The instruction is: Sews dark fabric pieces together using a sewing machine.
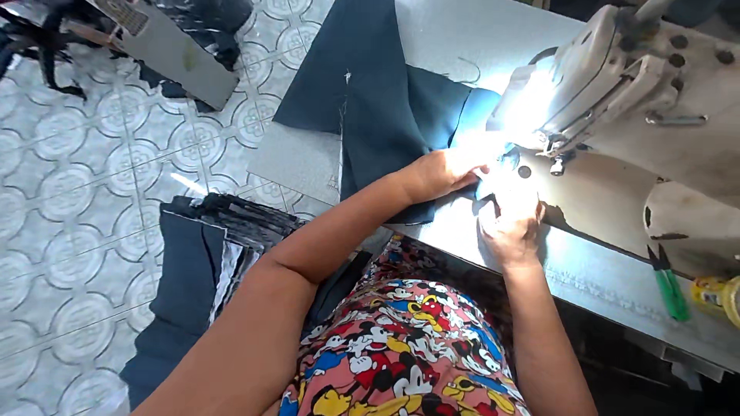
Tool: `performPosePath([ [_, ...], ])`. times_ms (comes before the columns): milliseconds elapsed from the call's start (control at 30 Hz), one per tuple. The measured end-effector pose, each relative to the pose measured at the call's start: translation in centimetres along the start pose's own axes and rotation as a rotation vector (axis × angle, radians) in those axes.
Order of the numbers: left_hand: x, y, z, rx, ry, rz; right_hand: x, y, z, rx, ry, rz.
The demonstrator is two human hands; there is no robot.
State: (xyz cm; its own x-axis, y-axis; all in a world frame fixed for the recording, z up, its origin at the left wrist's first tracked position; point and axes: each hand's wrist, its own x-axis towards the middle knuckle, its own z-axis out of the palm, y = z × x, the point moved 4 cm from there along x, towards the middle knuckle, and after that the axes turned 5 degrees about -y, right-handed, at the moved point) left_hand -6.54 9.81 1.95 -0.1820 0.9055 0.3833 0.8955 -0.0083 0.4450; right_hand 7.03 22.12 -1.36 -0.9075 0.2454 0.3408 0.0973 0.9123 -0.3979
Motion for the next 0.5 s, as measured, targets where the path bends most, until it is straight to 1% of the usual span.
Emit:
performPosePath([
  [33, 0.4, -0.4, 0.0, -0.042, 0.014, -0.011, 0.2, 0.0, -0.1, 0.004, -0.011, 0.005],
  [133, 1.1, -2.1, 0.4, -0.158, 0.068, 0.092, 1.5, 0.2, -0.6, 0.024, -0.033, 0.050],
  [167, 1.4, -2.1, 0.3, -0.216, 0.054, 0.096, 2.0, 0.3, -0.8, 0.020, -0.035, 0.069],
  [233, 1.9, -1.8, -0.4, -0.307, -0.025, -0.024, 3.1, 0.5, -0.8, -0.002, -0.086, 0.136],
  [300, 1.8, -2.1, -1.0, -0.352, -0.100, -0.230, 4.0, 0.7, -0.8, -0.016, -0.152, 0.199],
  [333, 1.6, -2.3, -1.3, -0.386, -0.122, -0.294, 4.4, 0.9, -0.7, -0.013, -0.190, 0.225],
  [367, 1.3, -2.6, -1.3, -0.431, -0.113, -0.308, 4.7, 1.1, -0.7, -0.003, -0.223, 0.245],
  [400, 1.0, -2.8, -1.1, -0.454, -0.070, -0.261, 4.9, 1.2, -0.6, 0.011, -0.244, 0.260],
  [433, 0.9, -3.1, -0.8, -0.432, -0.003, -0.167, 5.0, 1.4, -0.5, 0.020, -0.251, 0.263],
  [467, 0.8, -3.3, -0.3, -0.370, 0.081, -0.055, 5.1, 1.5, -0.5, 0.024, -0.254, 0.258],
  [500, 0.8, -3.3, -0.1, -0.301, 0.137, 0.018, 5.1, 1.6, -0.6, 0.025, -0.246, 0.249],
])
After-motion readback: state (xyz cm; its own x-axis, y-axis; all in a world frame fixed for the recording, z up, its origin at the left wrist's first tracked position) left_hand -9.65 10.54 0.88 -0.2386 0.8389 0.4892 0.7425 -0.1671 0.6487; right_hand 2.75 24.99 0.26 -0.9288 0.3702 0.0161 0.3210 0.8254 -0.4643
